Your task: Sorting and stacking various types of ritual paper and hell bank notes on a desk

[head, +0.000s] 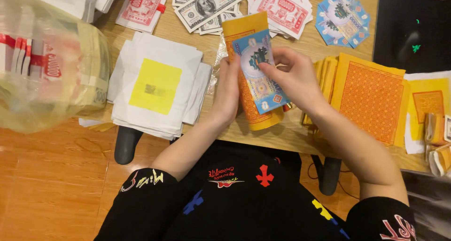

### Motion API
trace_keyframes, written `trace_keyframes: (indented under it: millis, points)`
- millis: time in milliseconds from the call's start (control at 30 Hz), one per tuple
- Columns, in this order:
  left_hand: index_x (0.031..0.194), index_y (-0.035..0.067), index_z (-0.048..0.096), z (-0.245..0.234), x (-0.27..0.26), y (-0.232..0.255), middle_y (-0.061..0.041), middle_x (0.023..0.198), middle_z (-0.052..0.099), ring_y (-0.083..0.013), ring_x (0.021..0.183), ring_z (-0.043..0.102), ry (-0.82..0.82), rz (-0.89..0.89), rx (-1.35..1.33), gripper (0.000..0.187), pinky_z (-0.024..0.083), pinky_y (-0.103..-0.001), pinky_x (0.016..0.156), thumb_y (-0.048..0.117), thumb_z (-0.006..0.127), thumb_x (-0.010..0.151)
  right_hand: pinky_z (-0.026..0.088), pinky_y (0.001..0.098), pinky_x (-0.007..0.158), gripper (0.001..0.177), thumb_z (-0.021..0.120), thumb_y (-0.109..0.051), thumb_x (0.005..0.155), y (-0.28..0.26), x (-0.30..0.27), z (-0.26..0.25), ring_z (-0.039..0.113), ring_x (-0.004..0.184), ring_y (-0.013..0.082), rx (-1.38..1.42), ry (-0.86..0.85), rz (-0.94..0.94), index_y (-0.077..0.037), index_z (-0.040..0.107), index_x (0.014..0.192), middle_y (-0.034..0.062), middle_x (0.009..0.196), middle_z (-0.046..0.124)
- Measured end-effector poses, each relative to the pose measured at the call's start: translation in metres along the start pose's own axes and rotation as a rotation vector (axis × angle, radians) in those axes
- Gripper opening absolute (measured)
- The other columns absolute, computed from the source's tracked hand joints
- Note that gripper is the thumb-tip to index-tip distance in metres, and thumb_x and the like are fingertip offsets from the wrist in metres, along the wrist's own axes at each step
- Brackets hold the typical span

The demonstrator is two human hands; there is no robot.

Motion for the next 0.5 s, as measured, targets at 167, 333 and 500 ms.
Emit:
trace_keyframes:
  millis: [167, 333, 500]
  points:
    - [0.125, 0.001, 0.042, -0.008, 0.010, -0.027, -0.019, 0.114, 0.057, -0.0299, 0.114, 0.053, -0.005, 0.156, 0.037, 0.035, 0.039, -0.053, 0.102, 0.014, 0.057, 0.096, 0.056, 0.0198, 0.065, 0.036, 0.080, -0.006, 0.084, 0.005, -0.004, -0.005, 0.065, 0.072, 0.0073, -0.032, 0.039, -0.025, -0.003, 0.064, 0.116, 0.0046, 0.090, 0.067]
    - [0.122, 0.005, 0.042, -0.012, 0.015, -0.032, -0.013, 0.113, 0.055, -0.0210, 0.110, 0.051, 0.019, 0.224, -0.083, 0.031, 0.041, -0.047, 0.101, 0.012, 0.056, 0.095, 0.055, 0.0212, 0.064, 0.033, 0.077, -0.008, 0.088, 0.007, -0.015, -0.006, 0.062, 0.070, 0.0097, -0.147, 0.053, -0.094, -0.003, 0.062, 0.117, 0.0062, 0.085, 0.064]
    - [0.121, 0.007, 0.050, -0.015, 0.017, -0.040, -0.012, 0.108, 0.063, -0.0195, 0.103, 0.059, -0.142, 0.242, -0.144, 0.030, 0.051, -0.045, 0.091, 0.007, 0.058, 0.092, 0.053, 0.0278, 0.080, 0.053, 0.075, -0.006, 0.088, -0.013, -0.022, -0.003, 0.055, 0.102, 0.0163, -0.094, -0.004, -0.243, -0.008, 0.048, 0.134, 0.0054, 0.113, 0.054]
Point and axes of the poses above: each hand's wrist, its own x-axis towards the middle knuckle, its own z-axis out of the palm, y = z × x, the point moved 2 cm from there along x, towards the middle knuckle
